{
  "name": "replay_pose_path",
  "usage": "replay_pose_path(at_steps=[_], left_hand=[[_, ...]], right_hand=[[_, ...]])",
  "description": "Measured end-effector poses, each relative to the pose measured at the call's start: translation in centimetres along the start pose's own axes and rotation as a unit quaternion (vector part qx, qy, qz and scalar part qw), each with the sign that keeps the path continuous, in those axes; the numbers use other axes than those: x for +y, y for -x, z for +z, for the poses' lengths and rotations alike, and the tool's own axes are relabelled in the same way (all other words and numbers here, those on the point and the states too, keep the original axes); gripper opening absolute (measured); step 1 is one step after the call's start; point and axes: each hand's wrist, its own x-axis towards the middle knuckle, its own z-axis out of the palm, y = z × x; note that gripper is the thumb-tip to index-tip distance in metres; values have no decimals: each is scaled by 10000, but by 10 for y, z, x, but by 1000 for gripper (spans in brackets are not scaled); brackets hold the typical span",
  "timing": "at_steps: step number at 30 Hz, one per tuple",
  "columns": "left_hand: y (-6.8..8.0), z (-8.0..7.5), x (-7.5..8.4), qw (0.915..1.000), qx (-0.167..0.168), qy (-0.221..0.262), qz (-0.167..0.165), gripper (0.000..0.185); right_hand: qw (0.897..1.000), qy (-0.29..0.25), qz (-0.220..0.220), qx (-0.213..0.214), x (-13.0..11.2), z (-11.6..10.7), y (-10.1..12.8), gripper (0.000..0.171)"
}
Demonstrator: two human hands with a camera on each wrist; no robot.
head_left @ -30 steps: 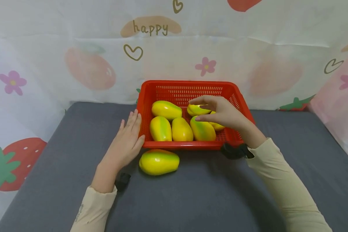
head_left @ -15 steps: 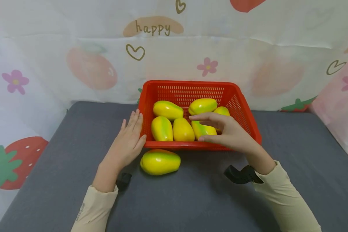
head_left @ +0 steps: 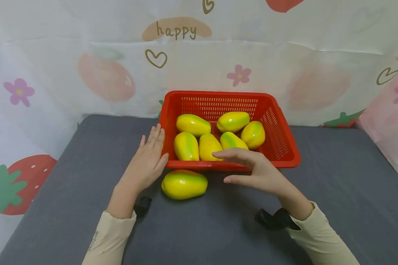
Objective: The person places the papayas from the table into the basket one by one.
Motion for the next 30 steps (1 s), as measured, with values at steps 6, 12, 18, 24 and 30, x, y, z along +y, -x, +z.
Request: replay_pose_path(at_steps=[6,12,18,24,30], left_hand=[[0,0,1,10000,-8,-15,-11,66],[0,0,1,10000,16,-51,3,66],[0,0,0,10000,-5,-43,7,66],[0,0,-1,10000,-10,-12,2,67],[-1,0,0,10000,-9,-8,1,67]], right_hand=[[9997,-233,63,-100,0,11,7,55],[9990,-334,173,-228,0,19,9,53],[9982,-315,385,-321,1,26,10,51],[9958,-161,737,-520,6,32,10,51],[9889,-3,1248,-801,16,36,10,49]])
